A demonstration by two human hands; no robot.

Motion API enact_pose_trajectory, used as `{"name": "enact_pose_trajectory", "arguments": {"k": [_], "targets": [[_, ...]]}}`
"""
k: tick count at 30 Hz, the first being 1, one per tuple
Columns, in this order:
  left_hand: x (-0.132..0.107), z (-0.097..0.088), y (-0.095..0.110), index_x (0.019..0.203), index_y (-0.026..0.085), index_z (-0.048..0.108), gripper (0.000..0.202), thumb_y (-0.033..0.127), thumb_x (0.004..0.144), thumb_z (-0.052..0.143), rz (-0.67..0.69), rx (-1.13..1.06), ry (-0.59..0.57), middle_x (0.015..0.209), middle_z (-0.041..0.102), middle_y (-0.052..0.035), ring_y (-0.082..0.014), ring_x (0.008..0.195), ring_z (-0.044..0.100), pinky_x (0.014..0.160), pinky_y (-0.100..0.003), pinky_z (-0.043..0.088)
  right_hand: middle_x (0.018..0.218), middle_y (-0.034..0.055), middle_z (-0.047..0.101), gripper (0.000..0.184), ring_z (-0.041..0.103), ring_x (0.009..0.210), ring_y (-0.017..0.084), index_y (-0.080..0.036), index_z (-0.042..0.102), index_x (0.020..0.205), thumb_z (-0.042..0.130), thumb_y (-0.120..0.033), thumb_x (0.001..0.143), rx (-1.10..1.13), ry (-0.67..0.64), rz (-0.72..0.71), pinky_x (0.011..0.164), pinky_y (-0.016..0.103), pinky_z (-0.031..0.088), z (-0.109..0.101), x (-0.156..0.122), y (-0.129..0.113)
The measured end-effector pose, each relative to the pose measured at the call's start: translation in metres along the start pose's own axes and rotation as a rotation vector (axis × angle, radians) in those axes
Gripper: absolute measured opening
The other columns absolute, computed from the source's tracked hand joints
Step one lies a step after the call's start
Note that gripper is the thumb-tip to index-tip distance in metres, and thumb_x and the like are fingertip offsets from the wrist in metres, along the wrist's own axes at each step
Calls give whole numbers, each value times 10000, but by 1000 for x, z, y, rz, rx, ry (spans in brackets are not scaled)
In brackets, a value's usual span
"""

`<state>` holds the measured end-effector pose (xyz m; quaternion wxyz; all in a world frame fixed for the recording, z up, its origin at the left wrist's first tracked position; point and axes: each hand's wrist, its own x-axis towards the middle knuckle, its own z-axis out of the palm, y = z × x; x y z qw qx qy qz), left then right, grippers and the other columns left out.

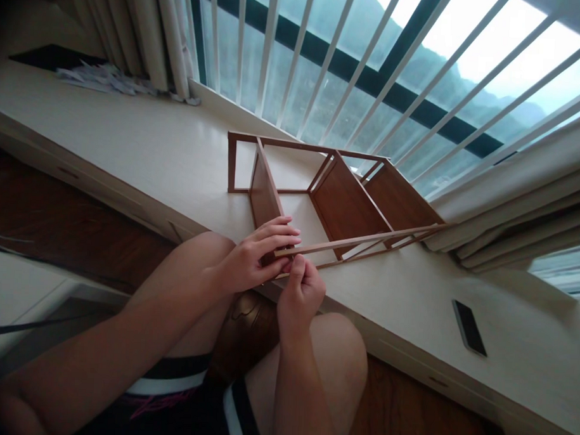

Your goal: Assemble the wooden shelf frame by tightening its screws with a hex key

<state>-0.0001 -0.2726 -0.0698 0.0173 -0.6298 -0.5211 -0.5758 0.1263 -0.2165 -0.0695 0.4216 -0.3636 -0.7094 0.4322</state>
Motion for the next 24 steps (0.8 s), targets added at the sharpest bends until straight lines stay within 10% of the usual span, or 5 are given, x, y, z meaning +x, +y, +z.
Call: {"name": "enact_pose_trajectory", "arguments": {"k": [9,24], "targets": [[0,6,4,1179,190,600,312,178,868,582,-31,26,71,1252,611,-106,-254,1359,415,1128,-527,374,547,-50,349,480,304,494,83,-187,414,607,456,-557,911,272,-81,81,462,230,252,6,5,9],[4,1,-1,1141,189,642,293,212,850,620,20,68,52,1180,648,-96,-248,1297,475,1110,-506,403,645,-12,581,317,499,600,129,-180,584,760,495,-432,930,-88,-22,-169,600,237,384,-2,3,2]]}}
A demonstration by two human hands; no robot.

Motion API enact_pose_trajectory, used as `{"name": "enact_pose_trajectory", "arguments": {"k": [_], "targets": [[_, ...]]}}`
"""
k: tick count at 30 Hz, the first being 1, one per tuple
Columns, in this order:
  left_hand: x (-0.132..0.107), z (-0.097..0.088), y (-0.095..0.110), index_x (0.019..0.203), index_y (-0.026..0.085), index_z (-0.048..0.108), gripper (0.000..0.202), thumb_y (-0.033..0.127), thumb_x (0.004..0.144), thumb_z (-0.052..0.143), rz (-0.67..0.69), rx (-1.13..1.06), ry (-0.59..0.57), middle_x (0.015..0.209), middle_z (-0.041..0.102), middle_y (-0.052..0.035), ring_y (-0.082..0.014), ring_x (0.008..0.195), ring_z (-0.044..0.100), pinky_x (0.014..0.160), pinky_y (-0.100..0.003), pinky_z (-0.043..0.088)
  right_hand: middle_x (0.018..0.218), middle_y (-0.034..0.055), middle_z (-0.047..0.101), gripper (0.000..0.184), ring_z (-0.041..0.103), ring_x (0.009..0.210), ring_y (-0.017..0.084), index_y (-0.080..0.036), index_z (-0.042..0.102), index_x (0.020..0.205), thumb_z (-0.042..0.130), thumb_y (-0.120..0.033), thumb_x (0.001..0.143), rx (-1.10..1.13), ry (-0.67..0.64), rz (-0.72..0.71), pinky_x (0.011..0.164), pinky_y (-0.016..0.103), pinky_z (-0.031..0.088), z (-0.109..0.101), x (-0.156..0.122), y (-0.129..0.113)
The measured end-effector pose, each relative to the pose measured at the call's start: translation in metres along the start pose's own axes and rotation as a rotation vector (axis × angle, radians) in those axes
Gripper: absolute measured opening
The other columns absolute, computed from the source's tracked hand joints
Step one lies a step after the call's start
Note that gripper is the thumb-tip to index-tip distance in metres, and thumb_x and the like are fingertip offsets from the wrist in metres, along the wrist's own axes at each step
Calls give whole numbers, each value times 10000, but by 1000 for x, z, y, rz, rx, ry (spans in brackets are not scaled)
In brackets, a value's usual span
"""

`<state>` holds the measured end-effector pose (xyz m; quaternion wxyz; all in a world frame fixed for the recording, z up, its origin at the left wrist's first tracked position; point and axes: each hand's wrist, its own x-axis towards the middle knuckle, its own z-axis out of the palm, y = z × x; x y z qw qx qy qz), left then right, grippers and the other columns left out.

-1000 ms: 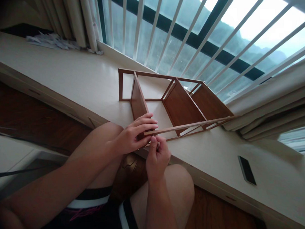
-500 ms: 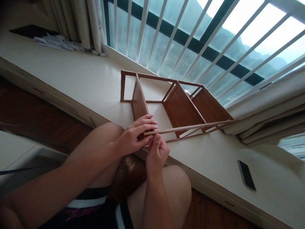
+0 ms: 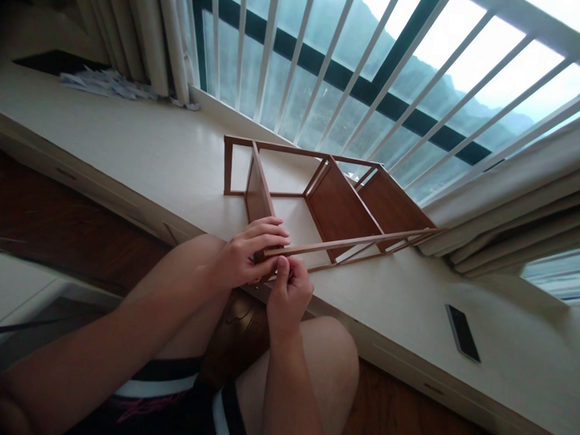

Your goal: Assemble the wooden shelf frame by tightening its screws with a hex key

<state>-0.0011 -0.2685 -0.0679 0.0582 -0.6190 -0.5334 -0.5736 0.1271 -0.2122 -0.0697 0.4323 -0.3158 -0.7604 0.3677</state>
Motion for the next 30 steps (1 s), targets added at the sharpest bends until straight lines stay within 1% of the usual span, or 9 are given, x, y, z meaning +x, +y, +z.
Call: {"name": "enact_pose_trajectory", "arguments": {"k": [5,9,13,16,19,22,25,30], "targets": [[1,-1,-2,1122,180,651,272,206,851,634,10,-19,11,1159,648,-107,-245,1276,486,1098,-493,415,643,-21,580,298,492,593,114,-182,582,750,505,-400,937,-34,10,-13,606,227,373,0,1,-4],[0,-4,-4,1153,173,642,297,197,857,630,32,-57,-25,1186,633,-121,-248,1285,480,1089,-484,425,640,-26,578,308,486,596,108,-175,591,740,518,-407,929,7,15,6,600,223,373,2,1,-2],[1,-8,-6,1191,178,631,351,181,840,644,57,-71,-64,1221,621,-130,-259,1297,470,1098,-487,417,615,-33,529,353,454,587,105,-170,564,710,509,-445,924,110,13,55,568,223,359,6,1,5],[2,-10,-6,1200,191,628,361,161,841,629,40,-76,-52,1225,620,-123,-260,1301,469,1099,-497,414,568,-43,458,419,397,540,93,-173,506,652,503,-504,909,215,4,144,521,224,322,11,1,8],[1,-11,-7,1188,193,637,363,148,828,634,27,-79,-47,1211,627,-123,-263,1298,474,1093,-498,421,535,-57,388,452,309,479,74,-178,471,627,535,-551,874,385,-30,266,455,223,259,15,4,9],[0,-10,-9,1185,188,638,370,140,818,639,33,-81,-55,1221,624,-125,-267,1309,465,1096,-500,418,512,-72,332,462,245,447,59,-181,446,612,575,-555,850,589,-87,353,418,213,187,17,5,10],[-3,-8,-10,1208,188,623,386,124,827,619,33,-75,-41,1258,606,-124,-266,1332,440,1114,-509,395,498,-79,308,484,218,430,49,-181,428,593,580,-564,847,717,-139,378,408,203,163,18,6,13],[-5,-6,-9,1211,180,615,382,111,836,604,40,-63,-32,1278,595,-123,-259,1343,427,1127,-503,384,493,-79,296,517,233,427,48,-175,433,575,547,-594,856,774,-158,344,407,192,182,18,7,21]]}}
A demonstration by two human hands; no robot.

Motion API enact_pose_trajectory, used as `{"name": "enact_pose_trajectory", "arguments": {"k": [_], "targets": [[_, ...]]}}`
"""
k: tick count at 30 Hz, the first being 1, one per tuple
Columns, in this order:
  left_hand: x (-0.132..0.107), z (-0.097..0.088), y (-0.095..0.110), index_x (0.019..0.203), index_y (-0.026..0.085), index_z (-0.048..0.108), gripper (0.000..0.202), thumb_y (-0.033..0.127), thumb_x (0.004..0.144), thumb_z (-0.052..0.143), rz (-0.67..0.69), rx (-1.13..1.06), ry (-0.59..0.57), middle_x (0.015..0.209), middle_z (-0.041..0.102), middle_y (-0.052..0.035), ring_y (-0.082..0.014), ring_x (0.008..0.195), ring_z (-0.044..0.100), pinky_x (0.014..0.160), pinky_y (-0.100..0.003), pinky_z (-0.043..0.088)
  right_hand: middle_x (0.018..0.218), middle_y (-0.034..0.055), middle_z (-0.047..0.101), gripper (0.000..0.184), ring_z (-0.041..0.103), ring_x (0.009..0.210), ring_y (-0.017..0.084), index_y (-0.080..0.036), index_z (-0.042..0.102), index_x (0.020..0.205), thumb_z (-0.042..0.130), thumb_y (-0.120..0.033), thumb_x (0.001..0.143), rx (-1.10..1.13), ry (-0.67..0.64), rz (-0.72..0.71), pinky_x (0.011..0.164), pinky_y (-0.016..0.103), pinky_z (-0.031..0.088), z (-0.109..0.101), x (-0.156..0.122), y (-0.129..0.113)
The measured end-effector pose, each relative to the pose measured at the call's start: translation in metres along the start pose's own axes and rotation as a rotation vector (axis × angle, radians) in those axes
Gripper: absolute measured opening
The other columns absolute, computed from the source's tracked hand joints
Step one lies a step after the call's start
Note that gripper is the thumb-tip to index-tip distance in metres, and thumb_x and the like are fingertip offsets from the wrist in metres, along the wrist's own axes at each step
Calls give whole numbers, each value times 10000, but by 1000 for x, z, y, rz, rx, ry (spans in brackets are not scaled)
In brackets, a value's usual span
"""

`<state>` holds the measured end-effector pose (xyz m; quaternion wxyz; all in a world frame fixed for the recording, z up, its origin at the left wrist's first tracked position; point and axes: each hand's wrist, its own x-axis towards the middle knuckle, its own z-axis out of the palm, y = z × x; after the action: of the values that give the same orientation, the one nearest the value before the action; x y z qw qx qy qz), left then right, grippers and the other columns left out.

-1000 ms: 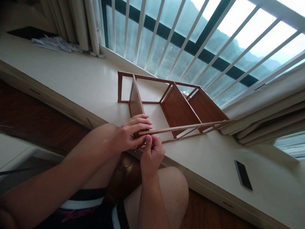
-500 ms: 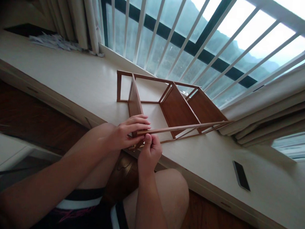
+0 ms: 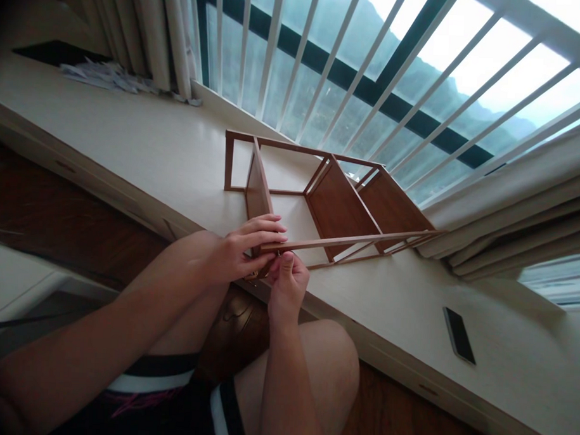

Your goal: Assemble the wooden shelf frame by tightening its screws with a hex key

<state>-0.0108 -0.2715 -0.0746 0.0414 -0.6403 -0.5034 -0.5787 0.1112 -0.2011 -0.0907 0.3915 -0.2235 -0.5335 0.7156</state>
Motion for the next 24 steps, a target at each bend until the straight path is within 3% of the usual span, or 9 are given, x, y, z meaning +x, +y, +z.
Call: {"name": "enact_pose_trajectory", "arguments": {"k": [5,11,17,21,24], "targets": [[0,-1,0,1209,173,617,374,123,839,609,2,-5,7,1271,599,-127,-260,1342,429,1126,-503,385,502,-92,281,413,212,436,50,-175,498,671,541,-523,889,-75,-17,-31,414,186,201,-4,-5,-1],[0,0,0,1212,186,613,364,153,849,608,-14,-18,3,1265,605,-126,-265,1343,429,1115,-522,391,694,-40,539,191,472,555,72,-189,560,876,630,-366,857,-407,52,-228,515,190,388,-2,-16,-11],[0,0,1,1221,173,606,406,121,818,593,-4,-21,4,1281,590,-126,-269,1349,415,1130,-518,370,695,-30,552,173,475,579,89,-175,613,863,613,-348,862,-612,109,-380,558,224,403,-5,-12,-11],[0,0,3,1226,162,599,433,117,795,585,1,-18,-3,1275,590,-129,-272,1344,418,1136,-515,362,692,-18,583,183,493,605,99,-165,648,819,603,-335,870,-644,73,-388,593,233,412,-4,-11,-15],[0,-1,4,1212,168,600,420,119,796,577,-1,-13,-6,1278,587,-126,-272,1349,412,1136,-516,359,681,-14,578,215,491,609,103,-164,640,784,604,-359,866,-545,40,-303,580,232,403,-2,-11,-16]]}}
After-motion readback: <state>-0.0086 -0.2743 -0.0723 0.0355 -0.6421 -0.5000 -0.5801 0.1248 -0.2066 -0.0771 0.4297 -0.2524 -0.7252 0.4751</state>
